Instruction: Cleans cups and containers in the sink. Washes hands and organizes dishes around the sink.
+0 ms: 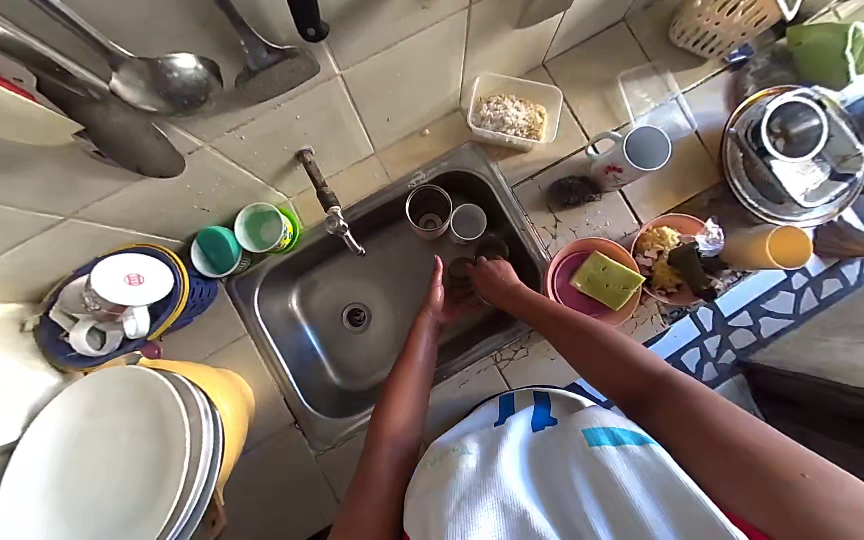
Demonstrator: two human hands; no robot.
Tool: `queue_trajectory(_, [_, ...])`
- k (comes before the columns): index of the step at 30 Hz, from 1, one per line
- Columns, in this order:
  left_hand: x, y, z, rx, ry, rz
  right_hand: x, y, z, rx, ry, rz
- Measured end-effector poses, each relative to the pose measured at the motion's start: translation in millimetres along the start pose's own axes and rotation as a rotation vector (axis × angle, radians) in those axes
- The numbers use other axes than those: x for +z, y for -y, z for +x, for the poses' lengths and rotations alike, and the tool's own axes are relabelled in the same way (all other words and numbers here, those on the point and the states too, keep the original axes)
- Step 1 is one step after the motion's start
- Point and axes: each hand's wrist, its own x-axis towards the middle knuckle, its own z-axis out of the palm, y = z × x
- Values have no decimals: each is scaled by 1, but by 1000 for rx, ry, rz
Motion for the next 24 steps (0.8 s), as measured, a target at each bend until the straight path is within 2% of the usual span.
queue_trajectory(2, [17,-3,9,23,-63,-23,-32,0,-16,-2,-61,61])
queue_trajectory(4, [28,-5,16,23,-104,-52,-90,-13,-42,89,-168,119])
queue_trajectory(7, [34,-1,18,26,-143,-27,-152,-80,-54,343,-462,157])
queue_trajectory(8, [34,1,18,21,-148,-20,-159,-110,-52,419,-497,142])
queue_trajectory(10, [33,4,19,15,-184,-37,-159,-164,-42,551,-449,92])
queue_trajectory(13, [21,9,18,2,-255,-65,-140,-208,-22,546,-446,98])
queue_trajectory(17, [2,12,7,12,-281,-42,-130,-222,-12,577,-553,189])
queue_trajectory(20, [-13,16,-5,31,-282,-7,-137,-223,-20,526,-575,177])
queue_trajectory(22, [-28,20,-8,53,-280,15,-151,-206,-35,504,-615,137])
queue_trajectory(24, [-39,26,-15,74,-308,26,-164,-170,-59,401,-686,92])
